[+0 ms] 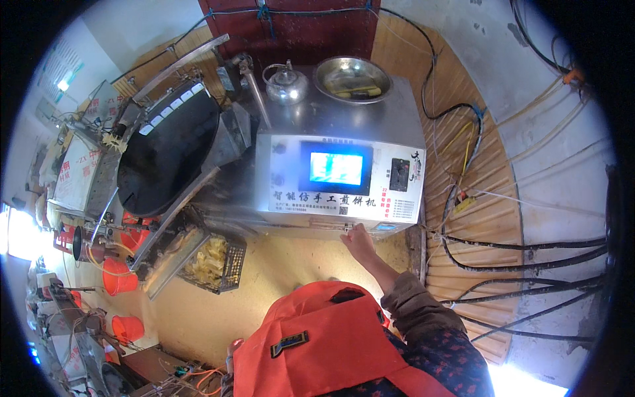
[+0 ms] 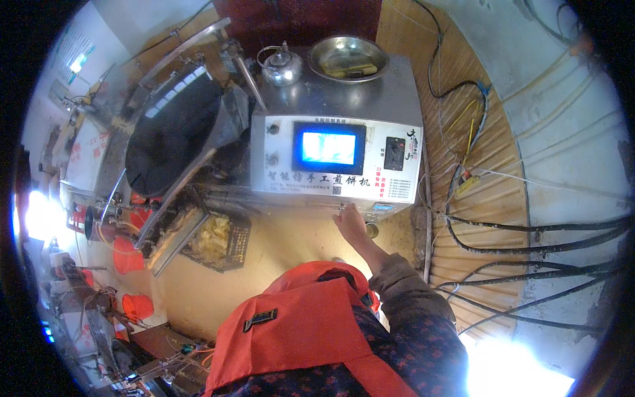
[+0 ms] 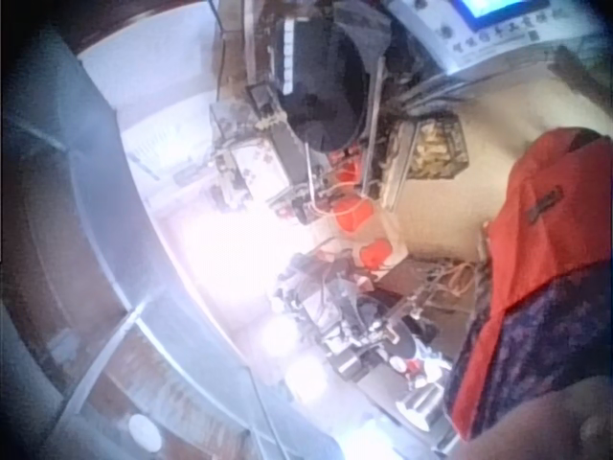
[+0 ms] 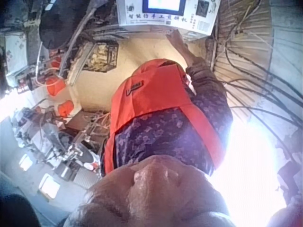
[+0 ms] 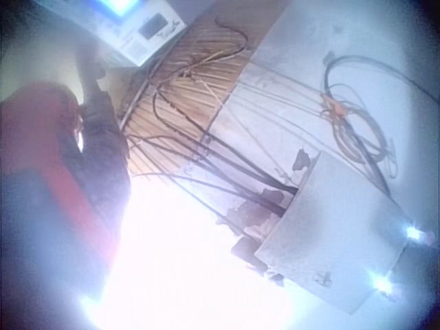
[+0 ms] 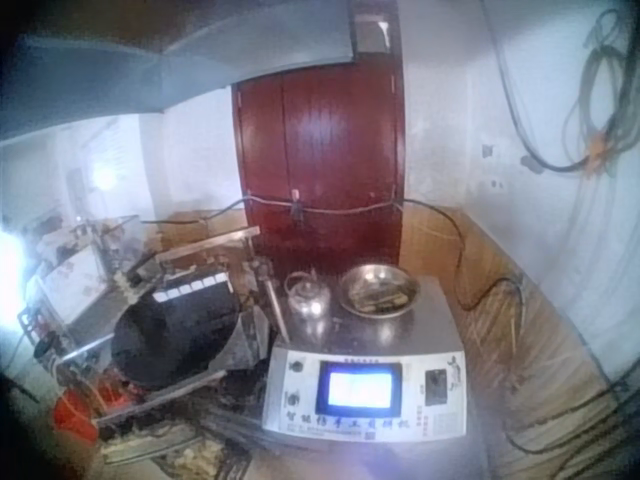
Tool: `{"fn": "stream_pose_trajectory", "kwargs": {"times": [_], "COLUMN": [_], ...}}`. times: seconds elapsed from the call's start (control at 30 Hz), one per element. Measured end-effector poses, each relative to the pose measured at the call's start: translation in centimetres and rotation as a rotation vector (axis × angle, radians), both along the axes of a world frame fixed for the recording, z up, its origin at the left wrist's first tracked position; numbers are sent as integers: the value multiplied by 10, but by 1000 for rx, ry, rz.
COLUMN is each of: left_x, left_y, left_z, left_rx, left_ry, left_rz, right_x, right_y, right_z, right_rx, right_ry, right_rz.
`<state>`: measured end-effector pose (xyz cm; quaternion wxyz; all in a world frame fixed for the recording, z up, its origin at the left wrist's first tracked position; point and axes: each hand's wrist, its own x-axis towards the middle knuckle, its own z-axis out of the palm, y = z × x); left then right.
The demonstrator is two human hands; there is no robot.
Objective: The person scoops water from a large metal container into a red bucket using a ladle, then pours the water into a dough mixer. They operate the mixer's control panel and stir the contents of the bucket with their hand.
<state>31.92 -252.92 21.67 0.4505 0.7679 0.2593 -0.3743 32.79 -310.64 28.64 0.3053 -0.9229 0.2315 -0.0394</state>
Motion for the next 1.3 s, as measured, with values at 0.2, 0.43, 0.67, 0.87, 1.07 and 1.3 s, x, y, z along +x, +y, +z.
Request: {"fn": "stream_pose_trajectory", "kwargs": {"times": [0.2,0.43,0.67,0.87,1.07,1.3], "left_x": [-2,-31,-47,-110,-285,-440], "left_y": [-2,-1,-20,-43,-63,-35], "left_z": [-3,5,-23,-19,6,25], "left_rx": [-30,-153,-688,288,381,655], "left_ry": [-7,-51,-268,-264,-223,-183], "left_rz": [19,175,683,397,789,913], "right_x": [-76,-117,-119,-24,3,-15], "right_y": [1,-27,-71,-26,31,97], "right_z": [-44,-85,-148,-100,-91,-83], "right_rx": [28,176,-72,245,248,405], "right_ry": [343,376,202,652,581,587], "right_rz": [-124,-245,372,577,758,766]}}
